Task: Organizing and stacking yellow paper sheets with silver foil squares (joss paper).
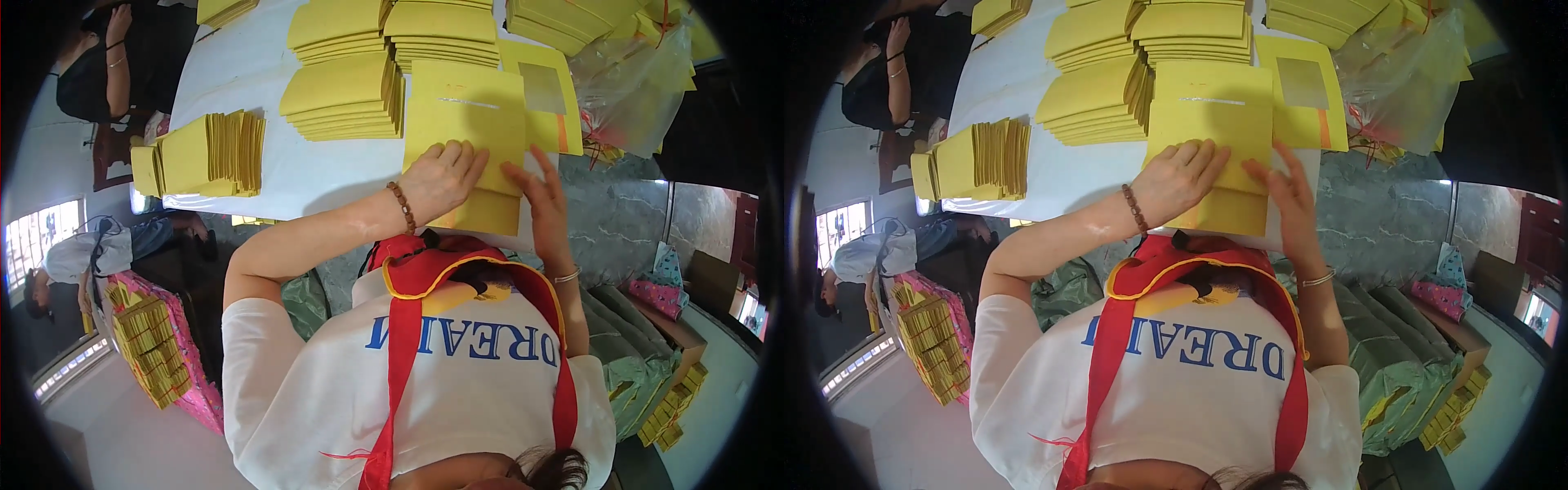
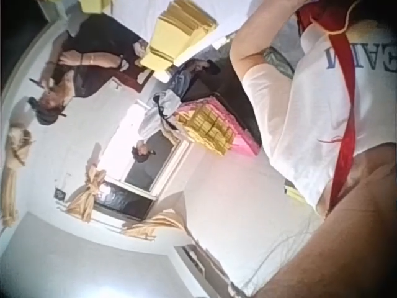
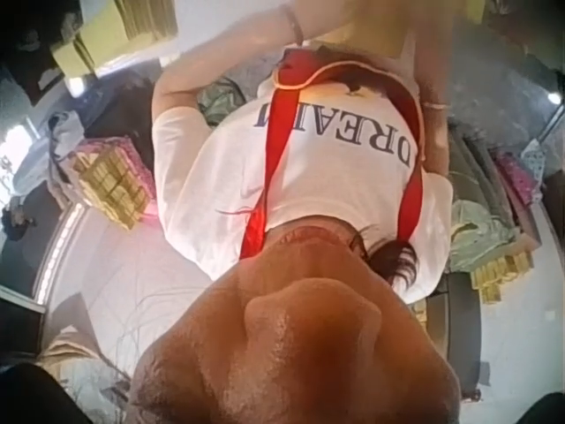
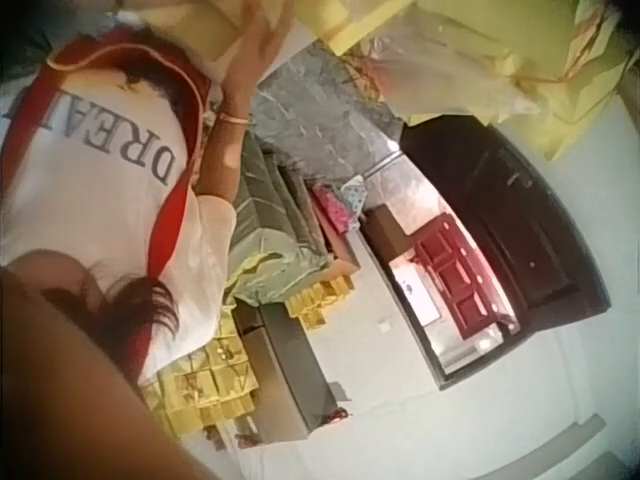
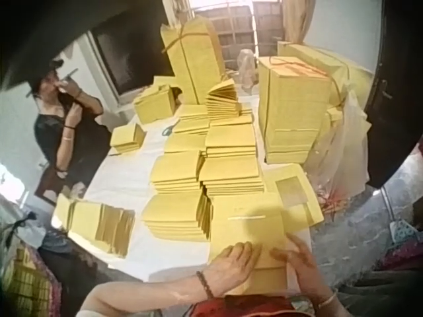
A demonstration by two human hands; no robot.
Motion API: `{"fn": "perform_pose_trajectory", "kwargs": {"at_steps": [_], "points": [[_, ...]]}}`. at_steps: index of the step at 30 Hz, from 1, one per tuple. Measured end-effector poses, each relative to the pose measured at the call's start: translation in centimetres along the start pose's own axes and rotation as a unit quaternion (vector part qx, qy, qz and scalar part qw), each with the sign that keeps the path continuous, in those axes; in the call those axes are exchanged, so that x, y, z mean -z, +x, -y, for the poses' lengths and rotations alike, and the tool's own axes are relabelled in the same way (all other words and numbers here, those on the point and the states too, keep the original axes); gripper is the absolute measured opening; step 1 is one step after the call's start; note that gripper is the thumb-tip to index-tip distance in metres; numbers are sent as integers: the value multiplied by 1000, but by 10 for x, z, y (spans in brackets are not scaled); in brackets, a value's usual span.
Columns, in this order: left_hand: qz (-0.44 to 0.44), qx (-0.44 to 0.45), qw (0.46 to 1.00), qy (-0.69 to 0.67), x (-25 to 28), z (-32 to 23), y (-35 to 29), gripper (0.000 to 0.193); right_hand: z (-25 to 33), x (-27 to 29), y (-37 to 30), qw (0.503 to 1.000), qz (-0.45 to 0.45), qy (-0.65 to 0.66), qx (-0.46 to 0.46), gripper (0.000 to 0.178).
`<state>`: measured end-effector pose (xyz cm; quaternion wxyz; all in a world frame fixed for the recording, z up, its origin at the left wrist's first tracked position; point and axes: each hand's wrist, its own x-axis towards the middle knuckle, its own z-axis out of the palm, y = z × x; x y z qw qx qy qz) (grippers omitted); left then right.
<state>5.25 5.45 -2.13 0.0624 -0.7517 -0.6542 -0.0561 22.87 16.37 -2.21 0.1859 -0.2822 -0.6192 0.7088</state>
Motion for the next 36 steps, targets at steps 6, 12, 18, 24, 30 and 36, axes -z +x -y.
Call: {"fn": "perform_pose_trajectory", "kwargs": {"at_steps": [6, 12, 18, 24, 30, 36], "points": [[-94, 9, 985, -144, 13, 29, -1, 52, 4, 16, 6, 985, -124, 106, 53, 34], [-240, 71, 968, -22, 66, 107, -35, 59, -11, 26, 0, 987, -145, 72, 16, 32], [-118, 184, 974, 51, 11, 171, -84, 60, -15, 13, 2, 991, -121, 49, 4, 29], [-102, 197, 973, 70, -9, 177, -82, 59, -16, 6, 8, 993, -113, 28, 30, 25], [34, 196, 980, -8, -25, 179, -96, 59, -14, 4, 9, 992, -114, 27, 36, 25], [84, 202, 975, 32, -27, 158, -98, 76, -18, 2, 13, 989, -139, 32, 23, 23]]}}
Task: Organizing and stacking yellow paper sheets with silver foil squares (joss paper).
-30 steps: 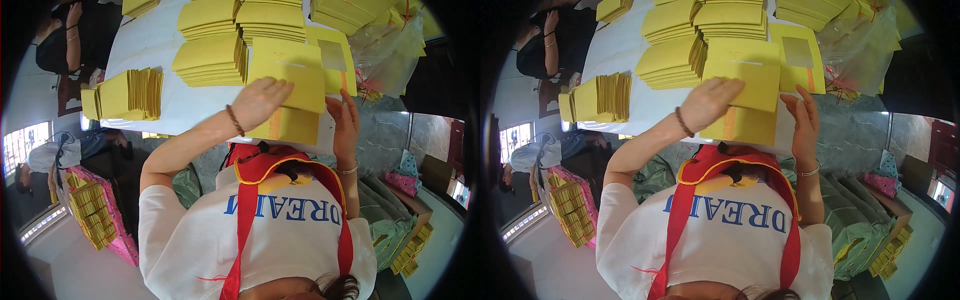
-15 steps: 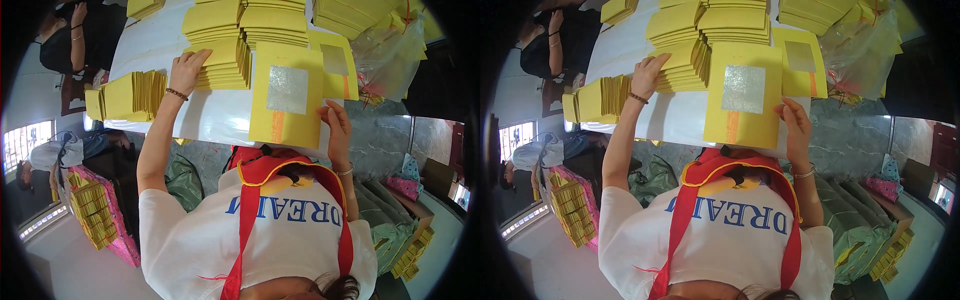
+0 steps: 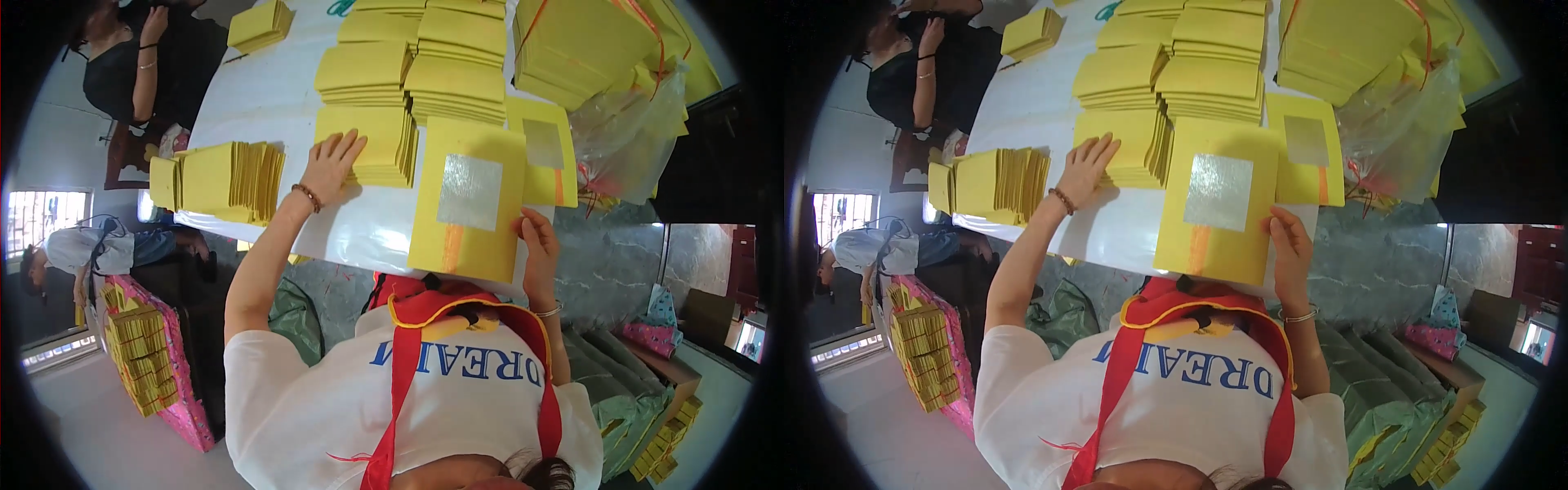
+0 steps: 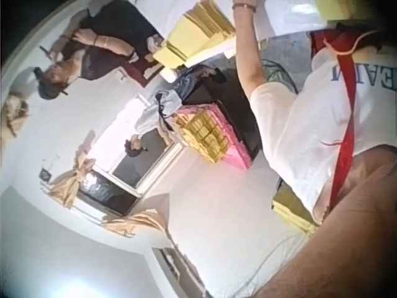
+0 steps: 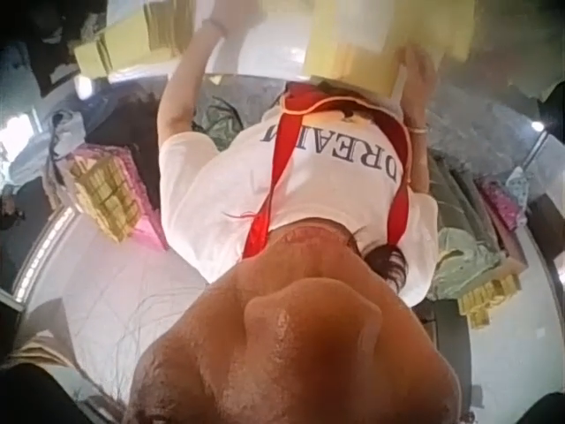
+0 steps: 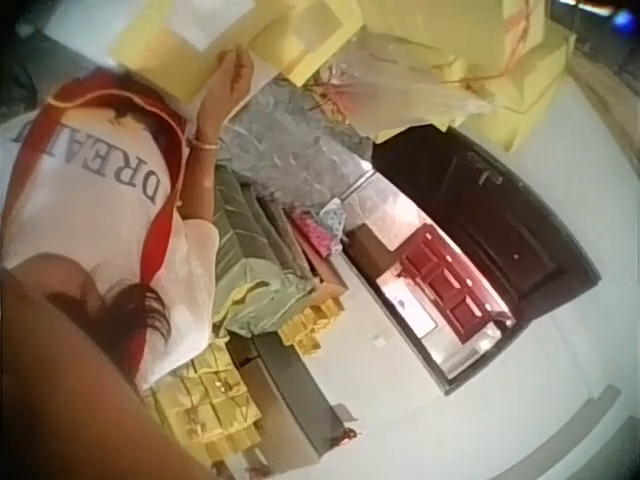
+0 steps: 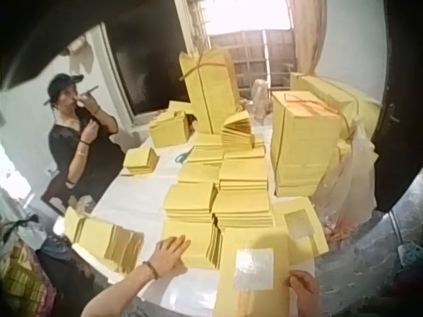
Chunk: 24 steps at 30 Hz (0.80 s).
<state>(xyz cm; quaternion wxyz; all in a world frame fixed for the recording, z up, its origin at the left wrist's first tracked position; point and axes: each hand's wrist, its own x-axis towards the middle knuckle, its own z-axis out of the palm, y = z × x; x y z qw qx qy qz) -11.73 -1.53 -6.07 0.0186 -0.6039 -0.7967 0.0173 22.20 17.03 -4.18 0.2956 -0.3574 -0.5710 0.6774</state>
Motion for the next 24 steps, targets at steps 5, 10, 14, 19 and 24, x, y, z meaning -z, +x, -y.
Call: {"fn": "perform_pose_trajectory", "kwargs": {"at_steps": [5, 10, 14, 19, 24], "points": [[33, -3, 998, -61, 12, 0, -4, 81, 6, -8, 11, 998, -24, -39, 34, 23], [52, 19, 991, -119, 6, 8, 0, 68, 28, -67, 38, 967, 176, -131, 131, 29], [19, 47, 985, -162, 14, 6, 5, 50, 30, -143, 59, 741, 222, -451, 444, 45], [-37, 49, 979, -195, -5, 21, 5, 47, -8, -180, 82, 664, 274, -579, 385, 42], [-134, 334, 798, -484, -51, 50, -17, 74, -5, -185, 80, 630, 312, -626, 338, 34]]}}
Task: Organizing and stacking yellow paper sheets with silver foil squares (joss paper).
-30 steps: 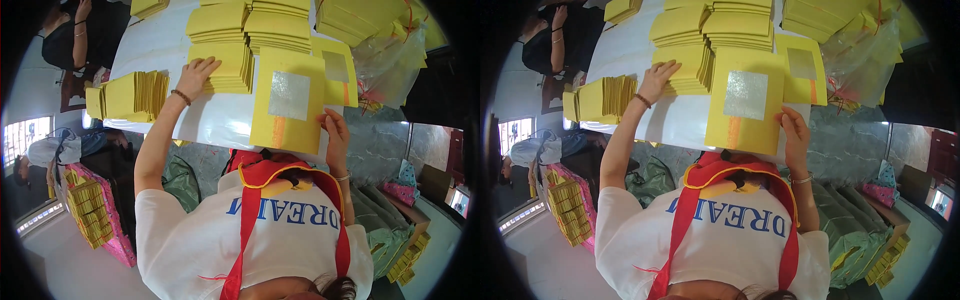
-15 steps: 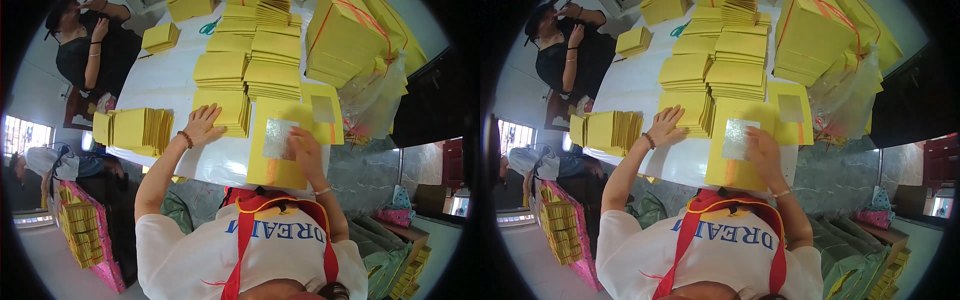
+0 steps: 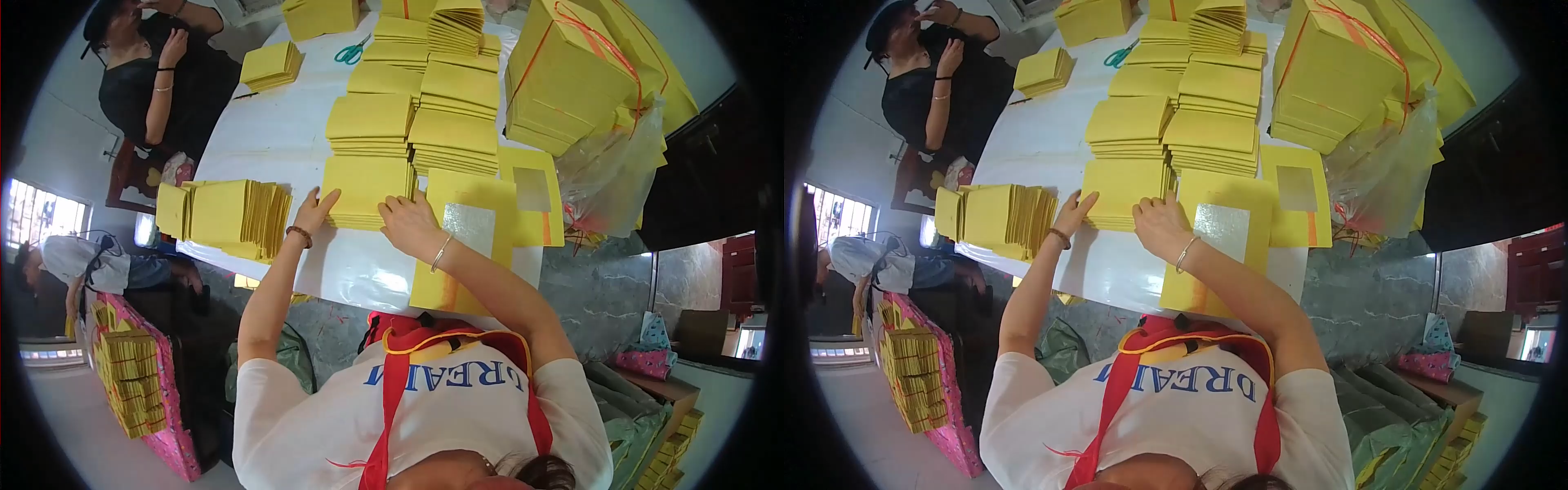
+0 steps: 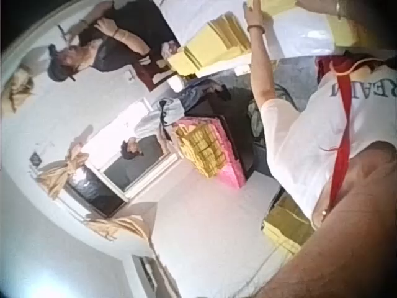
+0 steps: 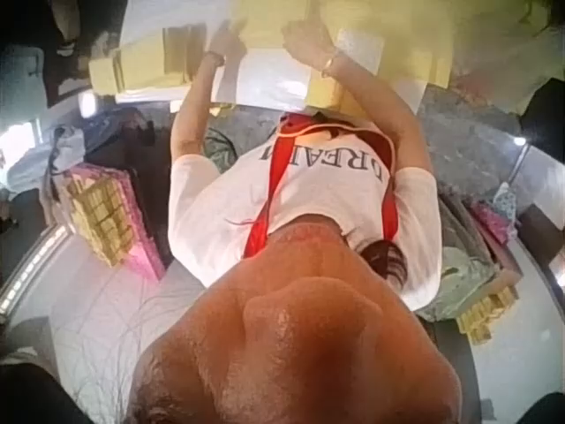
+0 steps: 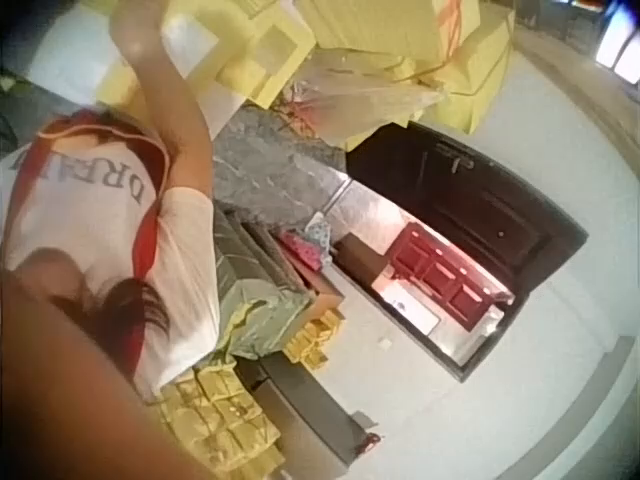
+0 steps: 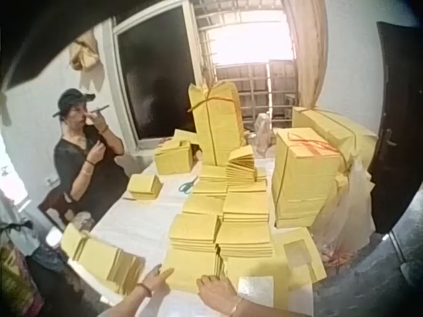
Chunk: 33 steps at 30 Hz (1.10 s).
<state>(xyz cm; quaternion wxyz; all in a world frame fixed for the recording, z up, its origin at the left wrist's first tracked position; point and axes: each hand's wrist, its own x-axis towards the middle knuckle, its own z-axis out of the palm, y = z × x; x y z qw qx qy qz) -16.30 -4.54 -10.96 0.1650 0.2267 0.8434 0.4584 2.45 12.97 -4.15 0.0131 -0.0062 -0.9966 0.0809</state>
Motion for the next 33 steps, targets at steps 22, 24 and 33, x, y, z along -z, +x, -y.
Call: {"fn": "perform_pose_trajectory", "kwargs": {"at_steps": [22, 24, 33], "points": [[221, 257, 869, -361, -2, -52, 1, 43, -20, 5, 12, 983, -9, 180, -27, 48], [224, 226, 872, -372, -2, -55, -3, 41, -20, 7, 12, 984, 1, 178, -27, 48], [184, 175, 877, -408, -6, -54, -18, 41, -25, 1, 13, 985, -48, 166, -4, 36]]}}
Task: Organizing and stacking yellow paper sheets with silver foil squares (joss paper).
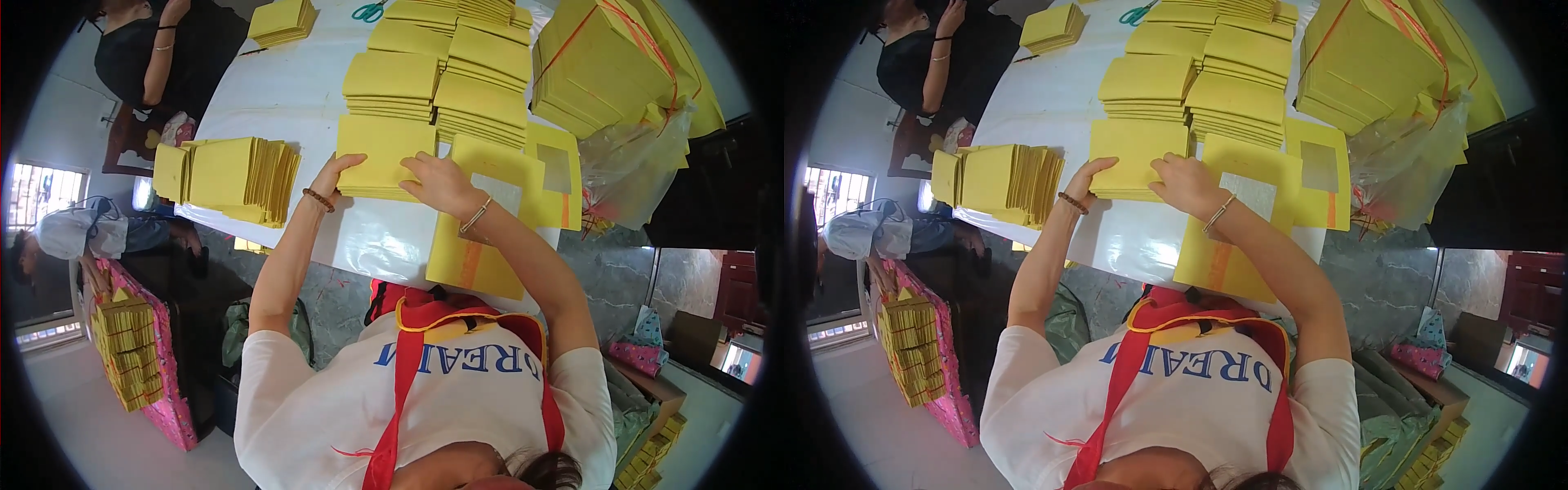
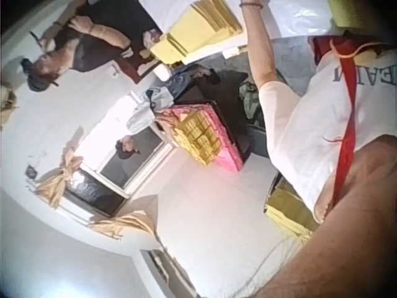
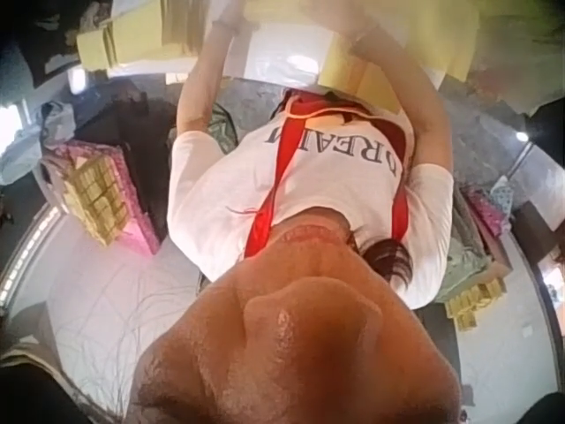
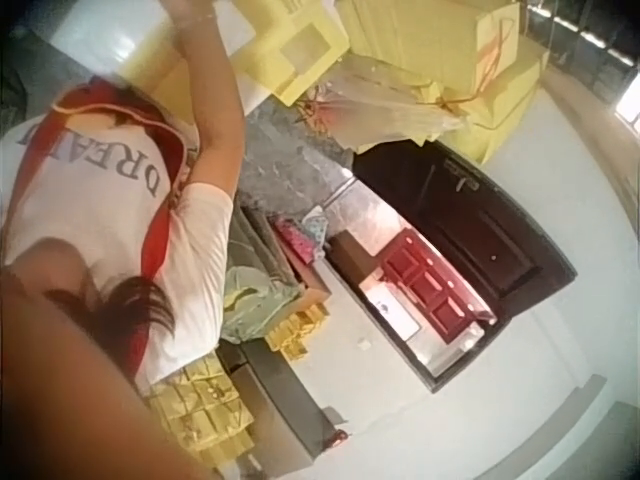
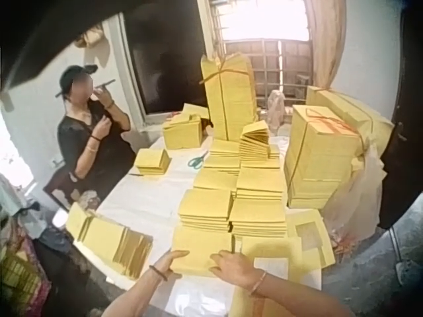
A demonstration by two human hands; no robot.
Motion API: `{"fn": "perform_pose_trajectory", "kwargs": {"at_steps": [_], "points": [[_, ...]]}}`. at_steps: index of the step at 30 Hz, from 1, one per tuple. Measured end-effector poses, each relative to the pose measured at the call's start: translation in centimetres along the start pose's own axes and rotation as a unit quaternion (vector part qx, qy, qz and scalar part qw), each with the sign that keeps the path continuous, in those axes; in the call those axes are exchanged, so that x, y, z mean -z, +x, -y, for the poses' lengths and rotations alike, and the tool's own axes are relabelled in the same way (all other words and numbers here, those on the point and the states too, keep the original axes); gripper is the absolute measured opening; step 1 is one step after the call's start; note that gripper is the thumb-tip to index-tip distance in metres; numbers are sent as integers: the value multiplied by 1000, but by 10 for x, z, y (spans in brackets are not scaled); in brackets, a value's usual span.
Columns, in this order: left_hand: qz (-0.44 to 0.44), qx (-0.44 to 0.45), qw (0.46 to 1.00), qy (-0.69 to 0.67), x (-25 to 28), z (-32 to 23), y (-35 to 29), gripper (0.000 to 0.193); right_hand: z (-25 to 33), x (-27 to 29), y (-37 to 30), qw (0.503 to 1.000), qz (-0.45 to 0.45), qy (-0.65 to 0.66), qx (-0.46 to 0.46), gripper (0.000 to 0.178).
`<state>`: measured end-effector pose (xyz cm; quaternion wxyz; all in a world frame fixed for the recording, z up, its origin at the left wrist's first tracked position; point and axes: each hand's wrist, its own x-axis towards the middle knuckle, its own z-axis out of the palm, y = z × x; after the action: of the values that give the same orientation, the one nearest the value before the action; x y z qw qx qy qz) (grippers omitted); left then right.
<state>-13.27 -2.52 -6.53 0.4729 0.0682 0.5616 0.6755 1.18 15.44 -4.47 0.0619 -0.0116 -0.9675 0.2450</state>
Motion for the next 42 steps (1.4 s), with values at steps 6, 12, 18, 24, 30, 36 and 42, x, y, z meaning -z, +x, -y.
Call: {"fn": "perform_pose_trajectory", "kwargs": {"at_steps": [6, 12, 18, 24, 30, 36, 42], "points": [[35, -118, 992, 25, 19, 18, -20, 62, 6, 27, 7, 997, -34, 61, -12, 51], [74, -206, 971, 99, 34, 9, -33, 75, -2, 45, 28, 999, -32, -9, 43, 106], [61, -150, 982, 99, 65, 48, -29, 105, 19, 39, 46, 976, 165, -87, 109, 113], [77, -134, 964, 217, 64, 45, -31, 122, 25, 25, 61, 959, 2, -190, 212, 117], [61, -195, 960, 192, 62, 51, -38, 125, 45, 40, 61, 959, 275, 62, 34, 116], [62, -200, 958, 198, 61, 48, -29, 128, 54, -1, 32, 983, 49, -137, 113, 109], [82, -319, 940, -87, 52, 33, -41, 132, 41, 25, 38, 993, 45, 108, 29, 107]]}}
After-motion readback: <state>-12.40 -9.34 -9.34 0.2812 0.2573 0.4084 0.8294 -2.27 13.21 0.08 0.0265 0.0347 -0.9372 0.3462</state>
